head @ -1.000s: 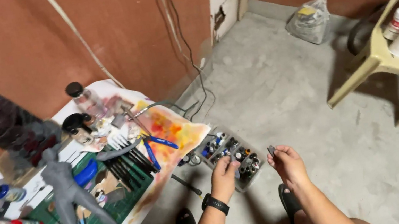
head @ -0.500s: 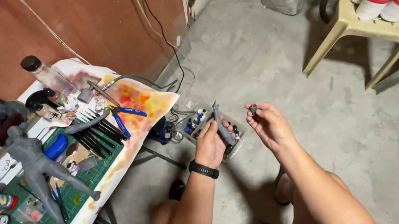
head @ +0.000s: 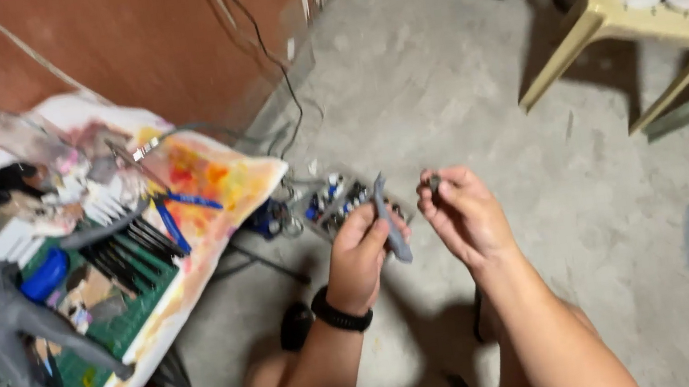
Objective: Cleaning and removing support material from a 3D printed miniature part using a hobby knife
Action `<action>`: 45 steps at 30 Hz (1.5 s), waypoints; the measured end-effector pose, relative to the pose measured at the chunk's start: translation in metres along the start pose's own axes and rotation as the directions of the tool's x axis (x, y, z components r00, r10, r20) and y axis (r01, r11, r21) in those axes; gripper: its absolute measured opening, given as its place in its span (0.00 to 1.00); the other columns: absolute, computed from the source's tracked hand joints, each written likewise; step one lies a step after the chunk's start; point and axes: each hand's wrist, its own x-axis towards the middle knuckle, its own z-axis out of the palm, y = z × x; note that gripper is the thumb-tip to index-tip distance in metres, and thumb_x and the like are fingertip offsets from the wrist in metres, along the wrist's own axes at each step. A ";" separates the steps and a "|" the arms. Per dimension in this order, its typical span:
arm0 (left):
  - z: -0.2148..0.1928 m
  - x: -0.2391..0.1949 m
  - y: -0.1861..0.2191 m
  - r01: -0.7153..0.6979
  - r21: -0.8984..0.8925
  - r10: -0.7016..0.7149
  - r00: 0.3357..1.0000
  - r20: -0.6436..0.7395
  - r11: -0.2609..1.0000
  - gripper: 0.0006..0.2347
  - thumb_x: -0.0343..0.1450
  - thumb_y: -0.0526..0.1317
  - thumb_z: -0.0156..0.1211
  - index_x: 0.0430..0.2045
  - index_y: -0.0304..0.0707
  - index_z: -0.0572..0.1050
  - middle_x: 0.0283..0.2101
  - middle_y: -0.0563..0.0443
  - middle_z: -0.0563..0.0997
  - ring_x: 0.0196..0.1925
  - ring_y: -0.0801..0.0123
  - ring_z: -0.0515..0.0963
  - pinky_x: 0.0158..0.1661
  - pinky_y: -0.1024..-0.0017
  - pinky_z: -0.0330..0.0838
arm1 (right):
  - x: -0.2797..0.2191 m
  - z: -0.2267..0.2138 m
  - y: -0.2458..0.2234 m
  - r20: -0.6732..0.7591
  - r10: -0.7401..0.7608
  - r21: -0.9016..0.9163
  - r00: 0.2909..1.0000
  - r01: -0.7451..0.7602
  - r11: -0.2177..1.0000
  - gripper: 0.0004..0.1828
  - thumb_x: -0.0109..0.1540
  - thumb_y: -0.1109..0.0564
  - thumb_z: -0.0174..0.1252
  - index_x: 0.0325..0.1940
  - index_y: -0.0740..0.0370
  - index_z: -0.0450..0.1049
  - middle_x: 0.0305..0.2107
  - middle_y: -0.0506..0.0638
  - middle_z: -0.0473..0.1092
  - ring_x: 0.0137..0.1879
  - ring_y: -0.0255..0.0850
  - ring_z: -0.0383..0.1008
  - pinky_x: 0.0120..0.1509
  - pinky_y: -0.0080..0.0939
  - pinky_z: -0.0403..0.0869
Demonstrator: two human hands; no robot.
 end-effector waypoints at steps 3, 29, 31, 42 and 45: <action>0.009 -0.003 0.016 -0.045 0.113 0.044 0.999 0.014 0.993 0.08 0.75 0.31 0.57 0.45 0.24 0.71 0.34 0.38 0.79 0.36 0.64 0.80 0.42 0.67 0.80 | -0.006 0.016 -0.002 0.028 -0.032 0.043 0.999 0.031 0.999 0.05 0.67 0.66 0.57 0.47 0.66 0.73 0.46 0.61 0.74 0.49 0.44 0.77 0.55 0.37 0.80; 0.049 -0.041 0.070 -0.158 0.966 0.389 0.919 0.068 0.205 0.14 0.71 0.46 0.65 0.43 0.38 0.74 0.35 0.46 0.82 0.40 0.55 0.85 0.38 0.64 0.80 | -0.037 0.059 -0.019 -0.022 -0.133 -0.047 0.991 0.132 0.990 0.12 0.68 0.65 0.55 0.56 0.68 0.71 0.47 0.60 0.72 0.51 0.45 0.79 0.62 0.45 0.82; 0.048 -0.040 0.069 -0.157 0.971 0.390 0.918 0.076 0.179 0.14 0.71 0.47 0.65 0.43 0.39 0.74 0.35 0.48 0.81 0.40 0.56 0.85 0.38 0.64 0.80 | -0.035 0.057 -0.017 -0.023 -0.142 -0.047 0.990 0.141 0.989 0.13 0.67 0.67 0.55 0.56 0.70 0.71 0.47 0.61 0.72 0.52 0.46 0.79 0.64 0.47 0.82; 0.047 -0.041 0.073 -0.221 0.958 0.407 0.904 0.131 0.181 0.11 0.73 0.45 0.59 0.43 0.41 0.74 0.35 0.52 0.78 0.39 0.57 0.84 0.35 0.68 0.79 | -0.029 0.031 -0.005 0.073 0.007 0.166 0.997 -0.019 0.986 0.15 0.70 0.61 0.53 0.60 0.68 0.75 0.48 0.68 0.76 0.51 0.52 0.80 0.59 0.47 0.81; 0.047 -0.040 0.074 -0.246 0.945 0.418 0.898 0.138 0.216 0.10 0.75 0.44 0.56 0.43 0.39 0.74 0.36 0.51 0.78 0.38 0.55 0.83 0.35 0.67 0.78 | -0.033 0.046 0.001 0.083 0.044 0.154 0.996 -0.056 0.986 0.15 0.70 0.60 0.54 0.59 0.65 0.77 0.44 0.61 0.74 0.47 0.44 0.73 0.53 0.38 0.77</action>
